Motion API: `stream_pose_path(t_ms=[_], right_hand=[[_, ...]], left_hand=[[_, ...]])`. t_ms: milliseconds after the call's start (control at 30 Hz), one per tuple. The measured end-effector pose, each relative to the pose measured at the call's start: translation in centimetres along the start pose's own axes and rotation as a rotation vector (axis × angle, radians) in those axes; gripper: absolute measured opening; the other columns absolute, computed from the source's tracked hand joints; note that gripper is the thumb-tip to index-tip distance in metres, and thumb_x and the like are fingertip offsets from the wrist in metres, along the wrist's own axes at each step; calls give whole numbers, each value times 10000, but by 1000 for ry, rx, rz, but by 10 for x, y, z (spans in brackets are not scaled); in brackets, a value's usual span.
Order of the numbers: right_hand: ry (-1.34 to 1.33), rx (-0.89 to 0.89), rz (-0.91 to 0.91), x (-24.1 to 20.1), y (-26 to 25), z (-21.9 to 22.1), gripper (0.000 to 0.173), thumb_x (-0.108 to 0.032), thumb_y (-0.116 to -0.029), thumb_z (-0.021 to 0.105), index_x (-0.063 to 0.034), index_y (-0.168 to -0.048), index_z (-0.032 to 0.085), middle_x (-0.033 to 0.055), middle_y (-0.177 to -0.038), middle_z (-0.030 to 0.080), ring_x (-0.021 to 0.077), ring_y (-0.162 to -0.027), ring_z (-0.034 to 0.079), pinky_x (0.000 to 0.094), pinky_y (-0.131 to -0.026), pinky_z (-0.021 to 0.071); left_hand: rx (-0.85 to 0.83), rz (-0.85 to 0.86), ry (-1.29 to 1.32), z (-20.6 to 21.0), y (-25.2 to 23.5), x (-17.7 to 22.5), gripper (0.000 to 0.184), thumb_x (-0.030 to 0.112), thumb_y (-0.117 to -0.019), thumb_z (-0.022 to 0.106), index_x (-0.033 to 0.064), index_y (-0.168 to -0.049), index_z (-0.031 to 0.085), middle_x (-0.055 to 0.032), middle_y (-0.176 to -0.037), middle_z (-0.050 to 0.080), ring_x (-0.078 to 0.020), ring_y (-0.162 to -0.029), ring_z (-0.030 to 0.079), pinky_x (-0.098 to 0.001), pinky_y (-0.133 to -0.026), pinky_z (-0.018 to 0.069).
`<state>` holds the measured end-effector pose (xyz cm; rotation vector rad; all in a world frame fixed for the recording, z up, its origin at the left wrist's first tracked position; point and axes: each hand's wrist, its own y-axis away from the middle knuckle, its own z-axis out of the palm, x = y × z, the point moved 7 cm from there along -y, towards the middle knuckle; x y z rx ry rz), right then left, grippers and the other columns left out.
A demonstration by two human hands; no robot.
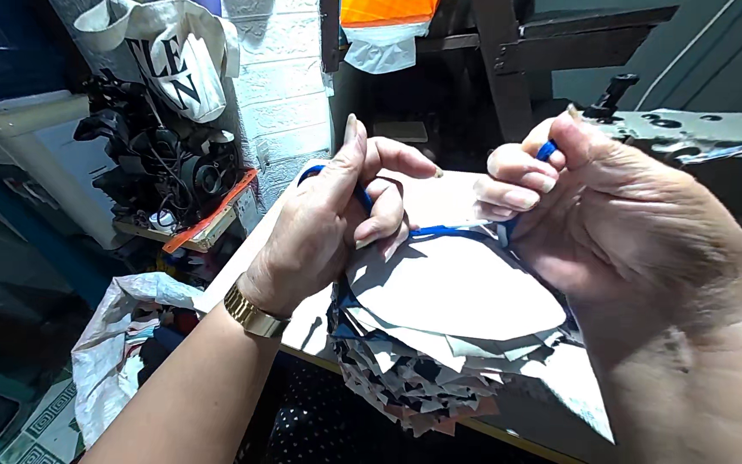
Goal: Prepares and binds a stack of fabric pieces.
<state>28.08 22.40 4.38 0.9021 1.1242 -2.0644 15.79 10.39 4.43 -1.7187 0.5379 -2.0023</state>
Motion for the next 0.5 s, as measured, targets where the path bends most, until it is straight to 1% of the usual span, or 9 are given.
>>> stream_pose_path(t_ms=[67, 133, 233, 300, 333, 400, 433, 467, 500], right_hand=[[-33, -65, -47, -6, -2, 11, 382, -256, -1138, 267, -174, -911, 562, -35, -750, 546, 69, -682, 585, 229, -704, 563], [-14, -136, -105, -8, -4, 24, 348, -215, -1132, 305, -165, -904, 564, -42, -725, 538, 66, -631, 566, 253, -678, 586], [5, -121, -78, -1, -7, 24, 257, -142, -1109, 340, -138, -927, 521, -22, -706, 531, 62, -561, 506, 199, -518, 484], [-45, -89, 0, 7, -11, 18, 214, -109, -1111, 352, -114, -942, 483, -7, -672, 504, 55, -503, 449, 179, -444, 407], [-56, -83, 30, 8, -13, 17, 208, -94, -1112, 354, -102, -940, 471, -3, -655, 478, 54, -486, 417, 175, -426, 368], [-29, -102, 65, 6, -16, 19, 224, -58, -1107, 363, -81, -904, 454, 0, -621, 436, 50, -453, 378, 163, -393, 324], [11, -112, 74, 6, -17, 20, 228, -36, -1101, 366, -69, -891, 448, 1, -604, 423, 48, -439, 369, 163, -385, 313], [61, -119, 76, 6, -18, 21, 230, -21, -1096, 375, -51, -882, 453, 8, -601, 425, 48, -434, 368, 165, -380, 309], [122, -127, 78, 6, -18, 21, 224, -19, -1095, 387, -36, -884, 462, 14, -613, 432, 47, -439, 367, 167, -382, 305]], left_hand=[[18, 2, -85, 3, 1, -1, 616, 332, -1119, 58, 54, -1092, 606, 46, -577, 488, -56, -526, 519, -194, -541, 490], [16, -15, -118, 5, 5, 0, 595, 348, -1125, 89, 70, -1098, 614, 60, -580, 483, -37, -509, 490, -182, -517, 467], [17, -75, -157, 7, 11, -1, 568, 402, -1126, 138, 104, -1097, 620, 66, -596, 460, -21, -477, 447, -157, -485, 448], [107, -69, -228, 1, 13, -4, 531, 344, -1120, 115, 116, -1061, 591, 68, -562, 456, -13, -429, 450, -140, -453, 441], [124, -29, -265, -8, 14, -8, 445, 278, -1119, 173, 126, -1067, 588, 80, -565, 474, -14, -440, 477, -152, -482, 475], [129, 44, -394, -16, 15, -14, 197, 109, -1058, 410, 116, -1087, 605, 78, -629, 535, -21, -510, 528, -163, -567, 525], [218, 3, -489, -6, 15, -13, 164, 47, -1041, 426, 76, -974, 573, 52, -623, 524, -17, -530, 522, -137, -579, 497], [333, -28, -606, 6, 13, -11, 211, -48, -1016, 427, -14, -848, 550, -5, -627, 518, -22, -557, 515, -115, -583, 455], [350, 39, -703, 11, 10, -12, 248, -190, -968, 422, -153, -735, 501, -95, -624, 480, -56, -572, 470, -130, -582, 384]])
